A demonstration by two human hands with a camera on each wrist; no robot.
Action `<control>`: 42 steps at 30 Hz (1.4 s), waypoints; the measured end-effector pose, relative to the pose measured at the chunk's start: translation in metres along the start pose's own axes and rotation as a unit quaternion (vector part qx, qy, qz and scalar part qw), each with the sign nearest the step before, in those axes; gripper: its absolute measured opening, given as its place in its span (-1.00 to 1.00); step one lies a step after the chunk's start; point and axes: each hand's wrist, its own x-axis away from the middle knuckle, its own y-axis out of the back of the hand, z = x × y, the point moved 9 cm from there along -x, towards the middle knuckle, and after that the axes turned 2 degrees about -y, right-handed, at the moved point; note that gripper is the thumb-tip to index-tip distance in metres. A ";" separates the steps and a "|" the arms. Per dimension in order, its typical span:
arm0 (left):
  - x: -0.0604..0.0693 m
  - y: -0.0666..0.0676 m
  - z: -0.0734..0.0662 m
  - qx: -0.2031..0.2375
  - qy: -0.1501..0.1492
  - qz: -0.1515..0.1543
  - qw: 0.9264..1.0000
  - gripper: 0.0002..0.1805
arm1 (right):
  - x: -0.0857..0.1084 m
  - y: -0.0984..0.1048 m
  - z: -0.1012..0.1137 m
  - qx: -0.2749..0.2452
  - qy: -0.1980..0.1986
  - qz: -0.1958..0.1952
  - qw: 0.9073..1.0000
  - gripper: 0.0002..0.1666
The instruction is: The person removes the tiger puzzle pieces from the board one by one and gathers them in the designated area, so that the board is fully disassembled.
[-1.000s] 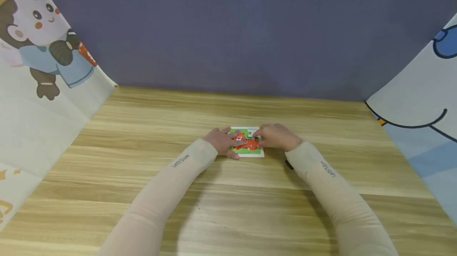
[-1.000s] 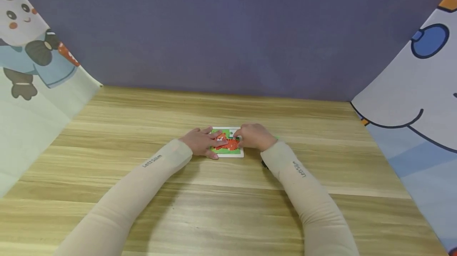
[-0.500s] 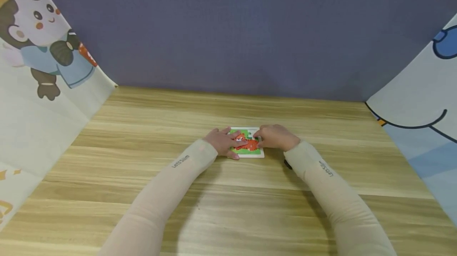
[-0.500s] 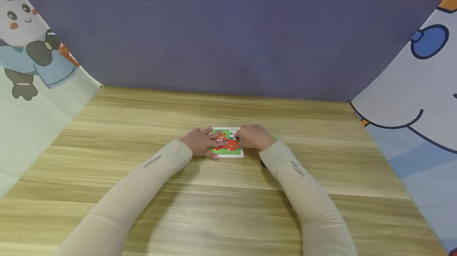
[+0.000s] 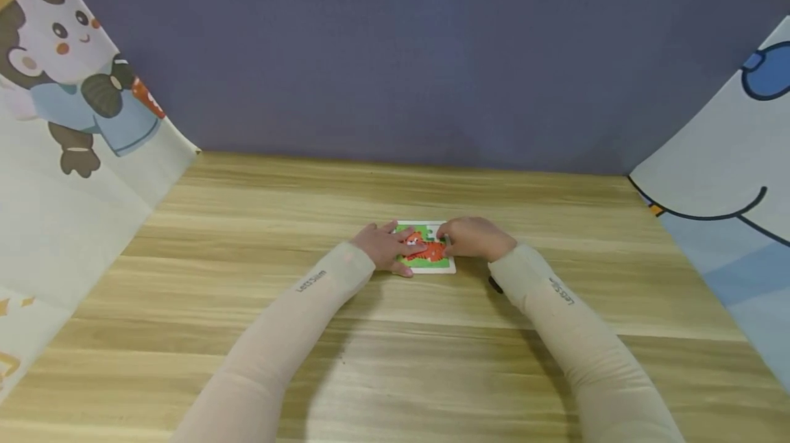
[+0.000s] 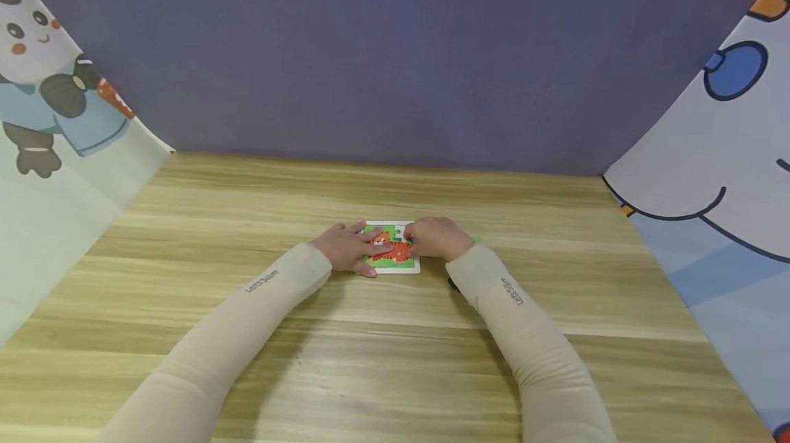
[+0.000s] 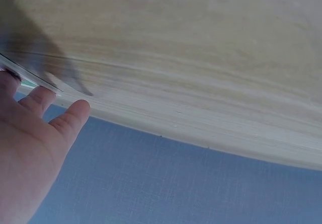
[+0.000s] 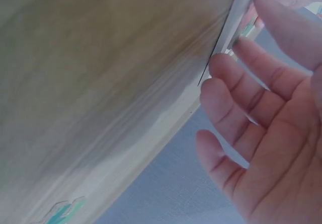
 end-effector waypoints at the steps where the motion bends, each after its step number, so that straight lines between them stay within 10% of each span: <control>1: 0.001 0.000 0.000 0.000 0.000 0.001 1.000 -0.22 | -0.001 0.000 0.000 -0.001 0.000 0.000 1.000 -0.60; 21: 0.002 0.000 -0.006 -0.010 -0.015 0.009 1.000 -0.27 | 0.004 0.008 -0.007 -0.091 -0.009 -0.051 0.995 -0.98; 42: -0.001 0.000 -0.002 0.011 -0.006 0.015 1.000 -0.23 | 0.011 0.012 -0.011 -0.220 0.013 -0.083 0.972 -0.92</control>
